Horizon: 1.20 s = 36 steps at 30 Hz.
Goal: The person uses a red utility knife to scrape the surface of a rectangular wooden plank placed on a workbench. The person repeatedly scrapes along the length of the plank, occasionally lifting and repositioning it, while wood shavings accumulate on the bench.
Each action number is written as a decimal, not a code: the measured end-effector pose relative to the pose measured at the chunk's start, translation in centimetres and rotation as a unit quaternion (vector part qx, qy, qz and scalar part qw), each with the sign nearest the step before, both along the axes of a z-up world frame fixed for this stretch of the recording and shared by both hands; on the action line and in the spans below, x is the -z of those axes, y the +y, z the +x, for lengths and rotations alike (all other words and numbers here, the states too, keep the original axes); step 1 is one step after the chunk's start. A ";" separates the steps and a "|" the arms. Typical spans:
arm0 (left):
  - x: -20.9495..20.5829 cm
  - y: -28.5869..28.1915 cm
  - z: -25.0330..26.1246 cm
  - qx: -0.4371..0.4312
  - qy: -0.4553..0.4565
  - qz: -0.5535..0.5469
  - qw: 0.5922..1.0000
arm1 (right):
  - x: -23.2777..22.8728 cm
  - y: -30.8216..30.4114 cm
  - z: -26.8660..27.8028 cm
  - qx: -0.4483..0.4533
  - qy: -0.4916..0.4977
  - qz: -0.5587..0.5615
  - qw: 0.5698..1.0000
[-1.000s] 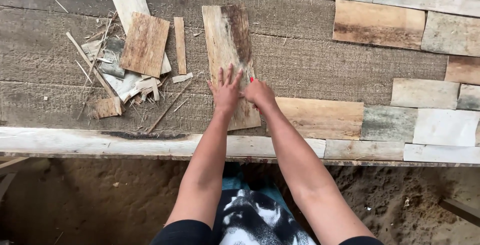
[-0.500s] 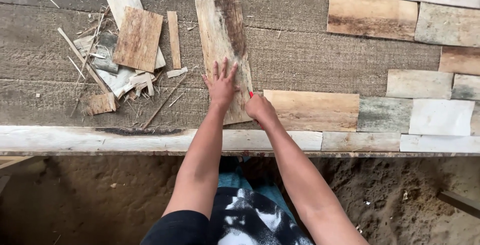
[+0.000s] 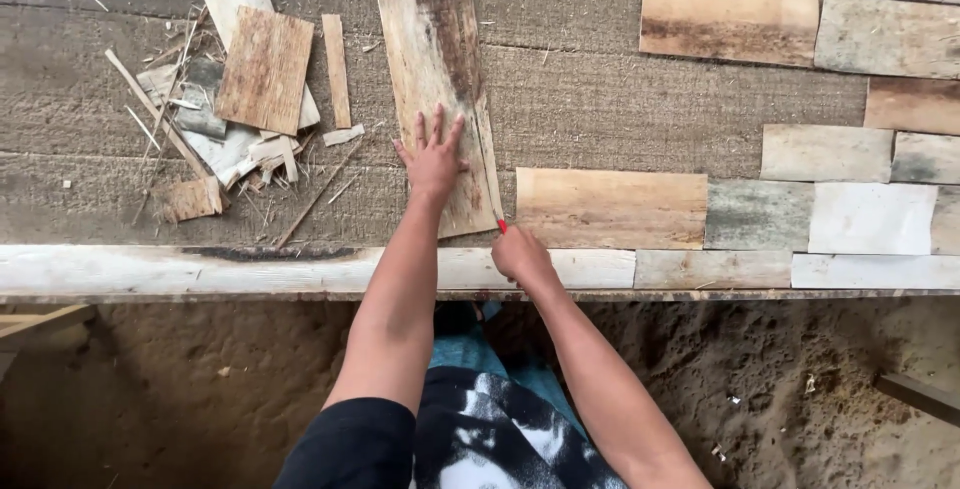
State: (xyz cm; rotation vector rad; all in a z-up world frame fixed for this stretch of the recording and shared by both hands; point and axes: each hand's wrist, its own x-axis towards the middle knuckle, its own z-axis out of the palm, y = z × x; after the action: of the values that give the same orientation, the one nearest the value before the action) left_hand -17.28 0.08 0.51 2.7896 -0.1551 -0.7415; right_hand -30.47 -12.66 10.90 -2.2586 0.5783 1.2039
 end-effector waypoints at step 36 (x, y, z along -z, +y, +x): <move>-2.6 0.2 0.4 0.012 0.039 0.005 0.999 | 8.2 -1.3 9.7 0.093 -0.190 -0.043 0.976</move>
State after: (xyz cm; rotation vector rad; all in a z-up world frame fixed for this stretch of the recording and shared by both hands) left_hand -16.86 0.28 3.13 2.7687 -0.1702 -0.8568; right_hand -20.77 -13.93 2.74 -2.3623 0.6809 0.6427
